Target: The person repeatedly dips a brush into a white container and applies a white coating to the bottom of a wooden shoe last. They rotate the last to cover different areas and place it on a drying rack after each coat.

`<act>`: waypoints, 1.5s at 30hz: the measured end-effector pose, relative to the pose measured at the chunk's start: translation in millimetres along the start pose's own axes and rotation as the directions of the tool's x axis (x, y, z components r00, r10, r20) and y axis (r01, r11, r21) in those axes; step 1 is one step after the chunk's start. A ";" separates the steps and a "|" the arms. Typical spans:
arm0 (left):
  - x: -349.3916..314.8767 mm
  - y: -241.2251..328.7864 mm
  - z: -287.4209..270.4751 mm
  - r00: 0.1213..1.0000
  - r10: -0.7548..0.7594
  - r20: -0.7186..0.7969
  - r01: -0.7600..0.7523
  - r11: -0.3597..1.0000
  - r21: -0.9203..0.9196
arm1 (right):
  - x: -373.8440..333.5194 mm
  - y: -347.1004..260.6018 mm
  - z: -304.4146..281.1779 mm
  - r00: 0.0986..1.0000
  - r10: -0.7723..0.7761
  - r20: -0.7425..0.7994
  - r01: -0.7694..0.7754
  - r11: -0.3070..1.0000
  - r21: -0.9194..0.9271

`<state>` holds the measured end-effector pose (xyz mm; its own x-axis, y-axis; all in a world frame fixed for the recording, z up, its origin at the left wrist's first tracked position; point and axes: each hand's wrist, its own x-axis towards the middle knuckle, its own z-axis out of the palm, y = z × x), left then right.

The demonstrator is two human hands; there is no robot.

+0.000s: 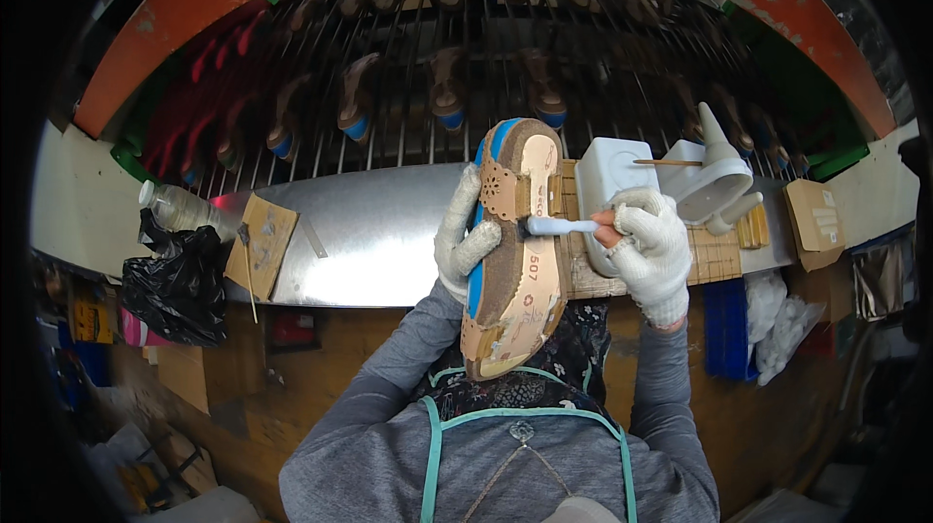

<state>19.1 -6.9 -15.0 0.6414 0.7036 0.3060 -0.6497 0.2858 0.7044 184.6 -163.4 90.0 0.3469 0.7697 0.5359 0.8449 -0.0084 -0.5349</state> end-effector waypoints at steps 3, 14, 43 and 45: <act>7.5 -1.2 3.4 0.998 0.055 0.015 -0.055 0.998 0.034 | 1.8 2.5 -3.1 0.998 0.061 0.001 -0.061 0.988 0.145; 28.1 -10.9 -16.4 0.947 0.314 0.067 -0.315 0.873 0.371 | -54.7 -16.0 20.6 0.940 0.340 -0.017 -0.312 0.881 0.357; 37.8 -26.3 -33.6 0.808 0.497 0.317 -0.582 0.589 0.560 | -48.7 -11.9 33.0 0.958 0.180 -0.225 -0.177 0.984 0.033; 41.1 -26.4 -31.8 0.842 0.444 0.307 -0.539 0.661 0.522 | -53.9 -13.1 35.1 0.953 0.192 -0.235 -0.183 0.981 0.060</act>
<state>49.7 35.2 -41.3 0.3764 0.5198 0.7669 -0.5623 -0.5298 0.6350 140.5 -182.4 45.2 0.5885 0.5818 0.5614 0.7410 -0.1105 -0.6624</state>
